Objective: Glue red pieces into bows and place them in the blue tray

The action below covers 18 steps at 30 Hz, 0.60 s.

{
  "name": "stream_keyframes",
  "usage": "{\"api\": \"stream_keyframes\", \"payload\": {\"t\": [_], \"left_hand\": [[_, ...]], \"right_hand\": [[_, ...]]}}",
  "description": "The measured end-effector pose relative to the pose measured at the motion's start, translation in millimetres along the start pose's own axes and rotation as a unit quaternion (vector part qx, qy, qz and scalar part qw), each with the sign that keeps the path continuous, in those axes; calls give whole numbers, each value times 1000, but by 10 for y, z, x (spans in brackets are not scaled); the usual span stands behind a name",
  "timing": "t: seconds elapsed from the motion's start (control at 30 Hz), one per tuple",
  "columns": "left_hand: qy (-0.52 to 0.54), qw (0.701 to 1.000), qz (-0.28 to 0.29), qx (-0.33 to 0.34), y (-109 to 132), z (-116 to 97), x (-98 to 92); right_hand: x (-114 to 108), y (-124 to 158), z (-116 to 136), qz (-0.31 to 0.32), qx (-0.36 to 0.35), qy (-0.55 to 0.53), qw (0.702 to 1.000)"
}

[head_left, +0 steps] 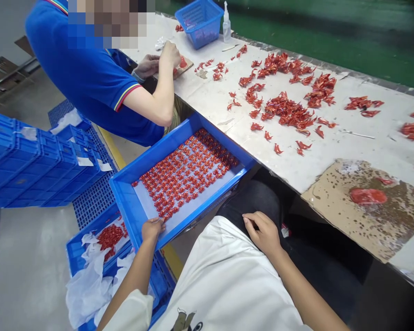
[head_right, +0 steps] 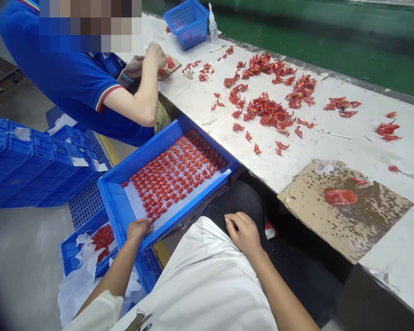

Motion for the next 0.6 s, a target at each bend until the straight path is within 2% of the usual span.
{"api": "stream_keyframes", "payload": {"t": [0.6], "left_hand": [[-35, 999, -4, 25, 6, -18, -39]], "right_hand": [[3, 1, -21, -4, 7, -5, 1000]]}}
Point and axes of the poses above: each hand's wrist, its own y-axis away from the middle knuckle, its own x-axis out of the palm, z = x × y, the point moved 7 cm from there along -y, towards the middle knuckle, and after that the axes turned 10 degrees about -z, right-handed, at the moved point
